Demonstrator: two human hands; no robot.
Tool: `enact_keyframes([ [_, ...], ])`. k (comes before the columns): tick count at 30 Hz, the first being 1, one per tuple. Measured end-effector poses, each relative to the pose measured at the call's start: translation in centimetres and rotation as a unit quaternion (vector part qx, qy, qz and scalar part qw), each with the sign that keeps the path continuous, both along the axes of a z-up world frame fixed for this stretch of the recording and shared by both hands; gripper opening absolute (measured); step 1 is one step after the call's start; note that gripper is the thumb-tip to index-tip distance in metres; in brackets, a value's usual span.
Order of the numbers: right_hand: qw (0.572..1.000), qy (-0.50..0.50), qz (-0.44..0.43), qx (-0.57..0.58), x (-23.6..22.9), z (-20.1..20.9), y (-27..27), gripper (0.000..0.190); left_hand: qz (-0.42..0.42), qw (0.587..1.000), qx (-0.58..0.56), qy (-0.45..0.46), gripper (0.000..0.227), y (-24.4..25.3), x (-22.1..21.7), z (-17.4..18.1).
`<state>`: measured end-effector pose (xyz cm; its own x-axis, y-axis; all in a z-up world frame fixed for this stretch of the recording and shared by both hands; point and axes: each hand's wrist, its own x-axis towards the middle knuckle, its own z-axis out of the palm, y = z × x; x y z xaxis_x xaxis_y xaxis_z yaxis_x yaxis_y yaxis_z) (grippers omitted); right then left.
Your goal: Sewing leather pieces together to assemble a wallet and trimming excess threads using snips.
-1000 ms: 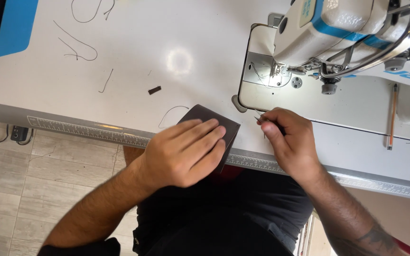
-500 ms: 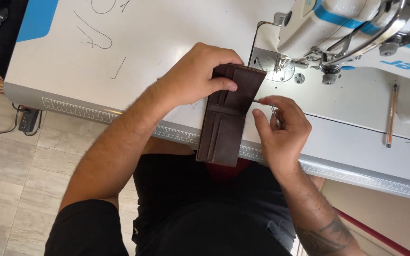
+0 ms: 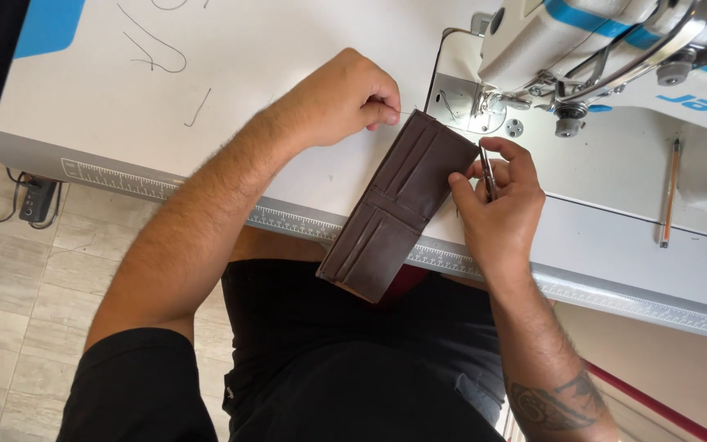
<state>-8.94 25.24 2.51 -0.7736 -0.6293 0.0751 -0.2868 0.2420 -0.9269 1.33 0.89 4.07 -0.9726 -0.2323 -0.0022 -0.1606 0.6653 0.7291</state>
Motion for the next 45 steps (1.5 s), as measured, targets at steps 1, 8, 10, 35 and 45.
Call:
enact_keyframes([
  [1,1.0,-0.001,-0.001,0.003,0.1,0.5,0.3,0.039,-0.001,1.0,0.003,-0.001,0.014,0.0,-0.1,-0.4],
  [8,0.964,0.229,0.054,0.127,-1.0,0.9,0.7,0.032,-0.036,0.977,-0.01,0.211,0.01,-0.1,-1.5,-2.5],
  [10,0.923,0.356,0.062,0.135,-1.4,0.9,0.2,0.035,-0.034,0.973,-0.011,0.228,0.013,-0.3,-1.8,-2.9],
  [35,0.893,0.34,0.126,0.268,-2.6,0.8,-9.9,0.057,0.044,0.93,-0.128,0.341,0.012,-2.3,-3.2,-5.5],
  [45,0.896,0.365,0.105,0.229,-3.1,-0.5,-9.0,0.058,0.075,0.923,-0.124,0.356,0.013,-3.0,-2.8,-6.0],
])
